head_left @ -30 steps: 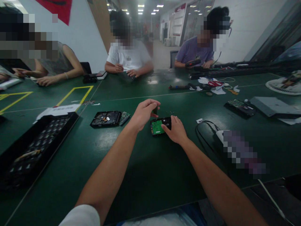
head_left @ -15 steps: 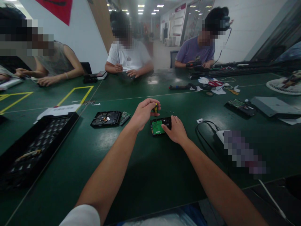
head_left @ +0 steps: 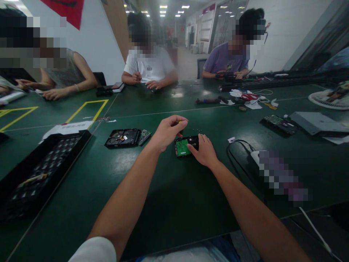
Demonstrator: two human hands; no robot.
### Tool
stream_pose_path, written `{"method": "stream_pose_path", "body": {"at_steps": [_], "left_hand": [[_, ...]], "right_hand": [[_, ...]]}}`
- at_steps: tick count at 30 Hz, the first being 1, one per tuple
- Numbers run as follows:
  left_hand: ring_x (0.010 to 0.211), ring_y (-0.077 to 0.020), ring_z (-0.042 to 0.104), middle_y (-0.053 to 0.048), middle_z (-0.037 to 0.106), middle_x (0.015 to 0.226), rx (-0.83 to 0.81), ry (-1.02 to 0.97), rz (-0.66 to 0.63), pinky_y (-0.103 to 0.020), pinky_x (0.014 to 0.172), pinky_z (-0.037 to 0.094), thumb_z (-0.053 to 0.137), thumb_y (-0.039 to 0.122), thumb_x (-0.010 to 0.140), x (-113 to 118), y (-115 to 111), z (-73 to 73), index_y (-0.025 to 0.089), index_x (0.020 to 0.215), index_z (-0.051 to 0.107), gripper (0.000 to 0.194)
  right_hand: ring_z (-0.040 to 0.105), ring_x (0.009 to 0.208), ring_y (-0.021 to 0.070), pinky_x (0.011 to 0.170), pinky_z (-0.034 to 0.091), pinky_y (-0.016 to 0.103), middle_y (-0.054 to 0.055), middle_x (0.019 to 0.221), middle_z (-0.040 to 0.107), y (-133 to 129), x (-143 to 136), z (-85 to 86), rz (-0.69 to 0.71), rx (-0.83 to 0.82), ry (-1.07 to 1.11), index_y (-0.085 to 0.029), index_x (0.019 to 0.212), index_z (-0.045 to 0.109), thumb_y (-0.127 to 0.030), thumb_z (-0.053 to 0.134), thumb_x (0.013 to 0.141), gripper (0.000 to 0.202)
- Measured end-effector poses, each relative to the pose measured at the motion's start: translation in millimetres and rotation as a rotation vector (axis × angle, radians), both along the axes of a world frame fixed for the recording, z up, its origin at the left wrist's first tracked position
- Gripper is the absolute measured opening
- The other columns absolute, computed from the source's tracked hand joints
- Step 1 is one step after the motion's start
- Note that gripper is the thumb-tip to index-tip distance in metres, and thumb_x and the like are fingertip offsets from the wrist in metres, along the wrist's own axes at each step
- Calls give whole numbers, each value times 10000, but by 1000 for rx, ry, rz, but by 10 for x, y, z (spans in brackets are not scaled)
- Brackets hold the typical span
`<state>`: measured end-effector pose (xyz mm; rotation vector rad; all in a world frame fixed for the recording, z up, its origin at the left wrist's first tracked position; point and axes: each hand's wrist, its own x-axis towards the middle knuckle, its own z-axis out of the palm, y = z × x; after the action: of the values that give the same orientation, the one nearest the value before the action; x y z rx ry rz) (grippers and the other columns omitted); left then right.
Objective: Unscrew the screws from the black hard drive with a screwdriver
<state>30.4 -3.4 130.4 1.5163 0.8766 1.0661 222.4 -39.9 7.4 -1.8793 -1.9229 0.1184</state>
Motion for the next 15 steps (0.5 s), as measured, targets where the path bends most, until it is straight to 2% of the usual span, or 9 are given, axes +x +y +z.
{"method": "stream_pose_path", "body": {"at_steps": [7, 15], "left_hand": [[963, -214, 668, -92, 700, 1029, -138, -150, 11, -299, 656, 601, 702, 286, 868, 31, -28, 36, 179, 977, 641, 164], [942, -180, 629, -77, 704, 1059, -46, -48, 7, -250, 678, 562, 658, 291, 882, 4, -3, 32, 186, 952, 767, 167]], "right_hand": [[379, 1514, 374, 1257, 267, 516, 259, 1573, 466, 3, 19, -24, 5, -19, 17, -2, 1557, 387, -684, 431, 982, 893], [368, 1521, 378, 1257, 269, 524, 255, 1582, 458, -6, 12, -2, -5, -27, 31, -18, 1561, 386, -690, 439, 977, 892]]}}
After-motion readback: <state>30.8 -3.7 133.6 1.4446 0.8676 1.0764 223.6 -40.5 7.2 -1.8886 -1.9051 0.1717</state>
